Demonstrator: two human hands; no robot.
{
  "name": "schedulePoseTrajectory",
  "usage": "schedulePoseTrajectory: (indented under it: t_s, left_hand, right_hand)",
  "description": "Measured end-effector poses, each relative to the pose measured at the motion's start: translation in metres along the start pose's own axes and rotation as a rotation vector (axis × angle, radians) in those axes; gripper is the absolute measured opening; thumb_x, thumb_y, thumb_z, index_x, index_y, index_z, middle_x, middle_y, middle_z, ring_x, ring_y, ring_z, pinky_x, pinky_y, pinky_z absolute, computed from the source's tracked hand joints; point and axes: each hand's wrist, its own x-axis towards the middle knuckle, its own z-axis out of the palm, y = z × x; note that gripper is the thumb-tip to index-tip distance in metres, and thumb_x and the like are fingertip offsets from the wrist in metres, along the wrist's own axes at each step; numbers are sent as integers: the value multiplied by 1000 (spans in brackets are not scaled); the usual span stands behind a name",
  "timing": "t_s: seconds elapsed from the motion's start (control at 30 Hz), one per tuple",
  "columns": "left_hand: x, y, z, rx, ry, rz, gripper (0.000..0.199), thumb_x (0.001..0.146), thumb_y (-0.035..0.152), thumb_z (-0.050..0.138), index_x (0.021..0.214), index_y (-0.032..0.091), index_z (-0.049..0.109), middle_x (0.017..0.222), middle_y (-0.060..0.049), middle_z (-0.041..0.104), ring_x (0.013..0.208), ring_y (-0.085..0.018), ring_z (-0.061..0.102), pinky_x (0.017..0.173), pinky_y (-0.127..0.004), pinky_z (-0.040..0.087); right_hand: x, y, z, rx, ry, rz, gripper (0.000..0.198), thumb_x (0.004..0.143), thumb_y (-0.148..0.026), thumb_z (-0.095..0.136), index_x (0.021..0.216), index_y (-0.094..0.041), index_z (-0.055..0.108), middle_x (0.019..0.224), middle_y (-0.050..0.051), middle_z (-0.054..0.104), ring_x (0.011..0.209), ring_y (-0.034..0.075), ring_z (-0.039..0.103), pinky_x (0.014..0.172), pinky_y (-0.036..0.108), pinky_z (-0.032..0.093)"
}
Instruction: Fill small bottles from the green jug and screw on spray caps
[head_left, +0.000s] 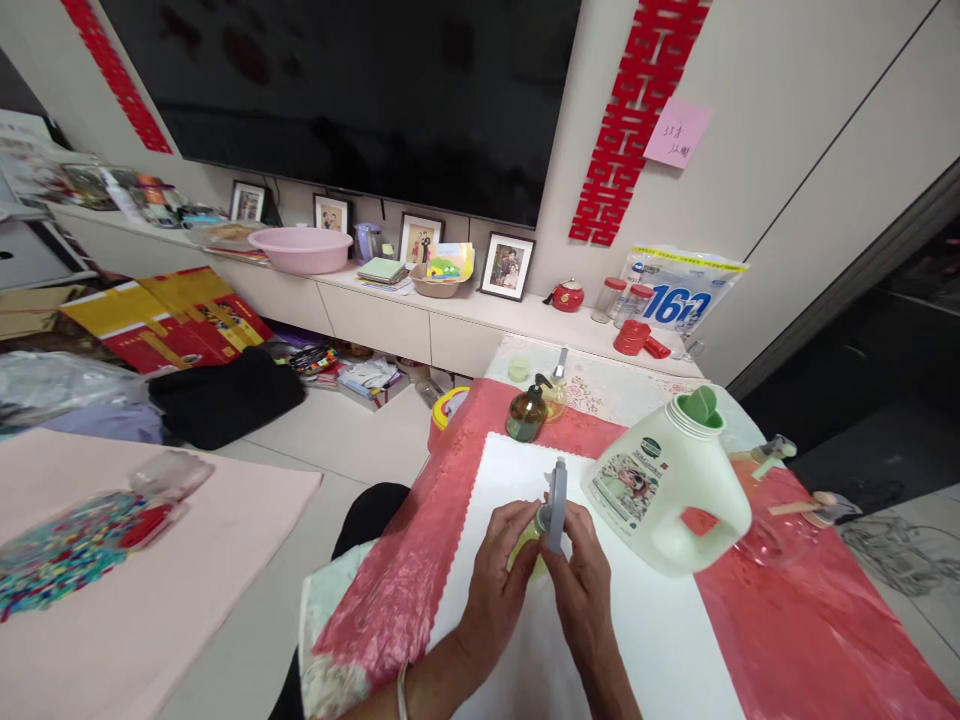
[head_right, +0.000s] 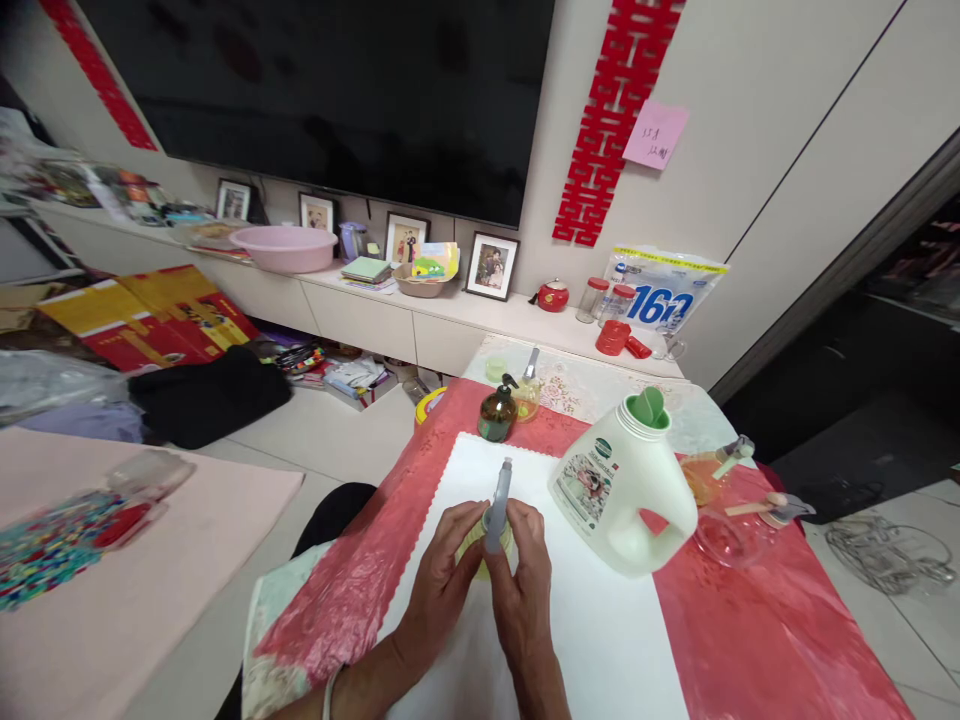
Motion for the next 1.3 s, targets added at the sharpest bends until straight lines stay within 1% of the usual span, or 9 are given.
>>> schedulePoseTrajectory:
  t_s: [0.13, 0.37, 0.43, 0.53, 0.63, 0.77, 0.97, 1.17, 1.3]
  left_hand:
    - [0, 1, 0, 9, -1, 1, 35, 102, 34, 49, 135, 29, 60, 130, -9, 60, 126, -24, 57, 110, -42, 47]
    - [-1, -1, -1, 16, 7, 5, 35, 102, 33, 48, 135, 28, 59, 129, -10, 59, 124, -23, 58, 107, -41, 49]
    - [-1, -1, -1, 10, 2, 21, 36, 102, 34, 47, 136, 27, 59, 130, -10, 59, 124, -24, 58, 106, -41, 49]
    - [0, -1, -1, 8, -3, 35, 36, 102, 33, 47, 136, 27, 58, 129, -10, 59, 124, -24, 58, 106, -41, 49]
    - [1, 0, 0, 16, -2, 34, 35, 102, 33, 48, 134, 28, 60, 129, -10, 60, 124, -24, 58, 107, -41, 48]
    - [1, 2, 0, 12, 1, 9, 35, 102, 34, 48, 134, 28, 60, 130, -10, 60, 124, -24, 58, 108, -41, 48]
    - [1, 2, 0, 5, 15, -33, 33, 102, 35, 47, 130, 26, 61, 130, -11, 60, 122, -25, 59, 105, -41, 49]
    - [1, 0, 0, 8, -10, -18, 35, 102, 35, 47, 133, 27, 60, 130, -10, 59, 125, -24, 57, 109, -41, 47]
    - [0, -2, 0, 24, -6, 10, 34, 102, 33, 47, 133, 26, 60, 130, -10, 59, 126, -24, 56, 110, -42, 46]
  right_hand:
    - [-1, 4, 0, 9, 23, 24, 27, 104, -40, 54, 123, -22, 64, 121, 4, 54, 112, 16, 53, 93, 23, 46]
    - [-3, 10, 8, 10, 112, 52, 25, 97, -39, 66, 110, -18, 62, 109, 3, 57, 97, 14, 56, 85, 23, 47]
    - [-2, 7, 8, 13, 98, 48, 28, 97, -41, 65, 114, -19, 63, 114, 3, 57, 101, 15, 56, 88, 24, 47]
    - [-3, 4, 6, 42, 54, 40, 34, 101, -45, 58, 125, -21, 63, 125, 5, 55, 116, 18, 52, 96, 25, 46]
    - [-5, 5, 6, 130, 25, 89, 37, 105, -47, 52, 131, -23, 63, 130, 5, 53, 122, 20, 49, 99, 26, 45]
    - [-10, 14, 11, 230, 73, 184, 38, 101, -50, 60, 125, -20, 66, 128, 6, 54, 122, 22, 50, 98, 27, 45]
    - [-15, 28, 22, 294, 143, 231, 42, 93, -47, 70, 120, -16, 63, 120, 8, 58, 111, 23, 55, 93, 31, 48]
    - [-15, 31, 21, 340, 120, 243, 51, 93, -53, 68, 127, -15, 64, 130, 12, 54, 124, 27, 50, 104, 36, 45]
    - [-17, 36, 18, 395, 109, 286, 58, 92, -58, 67, 128, -12, 66, 128, 14, 55, 125, 29, 49, 105, 38, 46]
